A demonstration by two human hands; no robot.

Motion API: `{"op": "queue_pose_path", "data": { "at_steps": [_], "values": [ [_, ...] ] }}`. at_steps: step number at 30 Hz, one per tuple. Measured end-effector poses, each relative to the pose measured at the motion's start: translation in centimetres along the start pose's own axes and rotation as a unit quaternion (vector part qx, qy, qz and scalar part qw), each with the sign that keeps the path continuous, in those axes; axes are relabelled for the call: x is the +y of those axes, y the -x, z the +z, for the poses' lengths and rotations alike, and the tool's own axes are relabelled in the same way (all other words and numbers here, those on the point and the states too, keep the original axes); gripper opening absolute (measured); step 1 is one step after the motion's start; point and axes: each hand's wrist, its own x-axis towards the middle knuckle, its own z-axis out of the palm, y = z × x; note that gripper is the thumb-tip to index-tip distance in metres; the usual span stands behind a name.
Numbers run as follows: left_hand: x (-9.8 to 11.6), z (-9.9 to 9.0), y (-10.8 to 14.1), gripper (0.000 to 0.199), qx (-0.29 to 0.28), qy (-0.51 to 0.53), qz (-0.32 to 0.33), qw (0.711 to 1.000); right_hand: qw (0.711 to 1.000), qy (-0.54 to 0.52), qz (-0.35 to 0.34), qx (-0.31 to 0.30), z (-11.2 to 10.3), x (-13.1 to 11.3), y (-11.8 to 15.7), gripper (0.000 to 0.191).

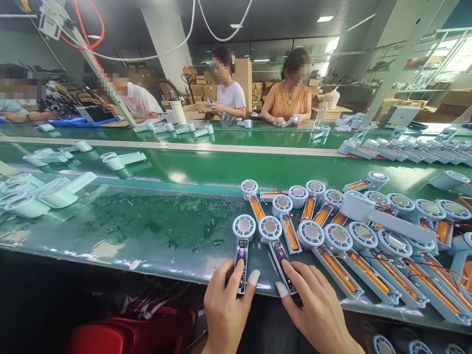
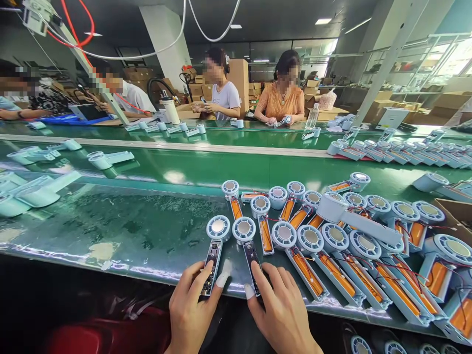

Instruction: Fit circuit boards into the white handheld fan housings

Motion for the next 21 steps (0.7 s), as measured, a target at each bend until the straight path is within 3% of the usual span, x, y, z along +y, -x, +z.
{"op": "queue_pose_path", "data": {
  "at_steps": [10,17,21],
  "values": [
    [-0.24,0.37,0.19,0.017,0.025,0.019,-0.014,0.999,1.0,-0.027,0.012,-0.004,-0.09,0.2,-0.26,0.033],
    [0.08,0.05,-0.19,0.031,-0.026,0.029,-0.039,0.998,0.998,-0.038,0.029,-0.052,-0.3,0.03,-0.51,0.052],
    [0.2,0.04,-0.43,0.031,-0.037,0.009,-0.036,0.999,0.997,-0.043,0.039,-0.058,-0.21,0.05,-0.6,0.049]
  ]
}}
